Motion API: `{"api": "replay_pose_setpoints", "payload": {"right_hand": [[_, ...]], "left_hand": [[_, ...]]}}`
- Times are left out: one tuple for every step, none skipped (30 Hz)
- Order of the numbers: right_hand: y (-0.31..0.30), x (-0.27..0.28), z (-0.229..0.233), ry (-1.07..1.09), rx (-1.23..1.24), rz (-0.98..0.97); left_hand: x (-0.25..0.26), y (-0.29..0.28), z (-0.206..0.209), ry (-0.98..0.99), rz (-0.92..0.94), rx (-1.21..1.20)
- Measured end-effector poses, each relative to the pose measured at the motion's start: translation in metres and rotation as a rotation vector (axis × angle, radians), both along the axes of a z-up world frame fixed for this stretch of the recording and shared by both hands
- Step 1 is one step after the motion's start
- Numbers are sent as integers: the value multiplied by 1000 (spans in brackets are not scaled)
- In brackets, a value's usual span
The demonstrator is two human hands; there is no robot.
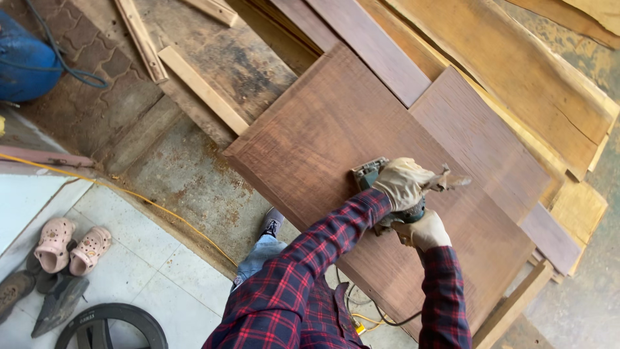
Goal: The person sands the surface of a large wooden board using an electric orbital sander, then wipes the surface with a blue cloth.
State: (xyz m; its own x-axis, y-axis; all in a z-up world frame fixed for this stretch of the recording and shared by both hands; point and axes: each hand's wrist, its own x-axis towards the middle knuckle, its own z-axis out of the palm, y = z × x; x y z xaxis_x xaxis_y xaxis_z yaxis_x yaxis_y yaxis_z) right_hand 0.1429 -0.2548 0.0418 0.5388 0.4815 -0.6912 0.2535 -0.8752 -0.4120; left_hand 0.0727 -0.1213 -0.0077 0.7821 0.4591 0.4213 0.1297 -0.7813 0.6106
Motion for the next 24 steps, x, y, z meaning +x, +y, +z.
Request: {"api": "replay_pose_setpoints", "payload": {"right_hand": [[17,-6,0,-9,-13,34],[33,-12,0,-18,-27,66],[49,-18,0,-20,-39,75],[64,-25,0,-28,-44,125],[78,-32,-1,-37,-50,175],[92,-39,0,-37,-61,178],[106,-47,0,-34,-69,200],[120,-54,0,-31,-79,222],[132,-61,-1,-32,-90,224],[143,-69,0,-24,-58,241],[153,-77,1,-15,-26,257],[163,-84,1,-15,-32,259],[173,-91,2,-16,-28,276],[182,-97,3,-18,-23,292],[190,-103,3,-18,-29,292],[196,-108,3,-23,-22,301],[201,-112,3,-29,-15,310],[204,-115,2,-28,-18,308],[206,-118,2,-15,-1,304],[207,-119,1,-2,19,300],[205,-119,1,-1,18,298],[202,-116,1,-9,12,291],[198,-113,1,-17,6,283],[191,-107,2,-20,6,281]], "left_hand": [[-8,14,-2,-75,51,0],[-17,28,-4,-76,60,-11],[-26,42,-6,-68,83,-32],[-35,56,-9,-59,102,-54],[-44,69,-10,-60,108,-66],[-52,82,-11,-53,127,-56],[-60,94,-12,-45,145,-46],[-69,106,-13,-47,148,-57],[-78,117,-14,-47,169,-61],[-88,128,-13,-46,191,-63],[-96,137,-12,-47,194,-73],[-104,146,-11,-71,232,-64],[-112,154,-11,-95,271,-55],[-120,163,-11,-95,271,-62],[-127,171,-10,-117,276,-50],[-133,177,-10,-140,282,-39],[-138,181,-11,-141,281,-44],[-143,186,-11,-181,296,-11],[-146,187,-11,-220,311,23],[-147,186,-10,-219,309,22],[-146,185,-10,-204,317,37],[-143,184,-10,-193,325,54],[-138,180,-10,-196,324,54],[-130,172,-9,-172,297,-2]]}}
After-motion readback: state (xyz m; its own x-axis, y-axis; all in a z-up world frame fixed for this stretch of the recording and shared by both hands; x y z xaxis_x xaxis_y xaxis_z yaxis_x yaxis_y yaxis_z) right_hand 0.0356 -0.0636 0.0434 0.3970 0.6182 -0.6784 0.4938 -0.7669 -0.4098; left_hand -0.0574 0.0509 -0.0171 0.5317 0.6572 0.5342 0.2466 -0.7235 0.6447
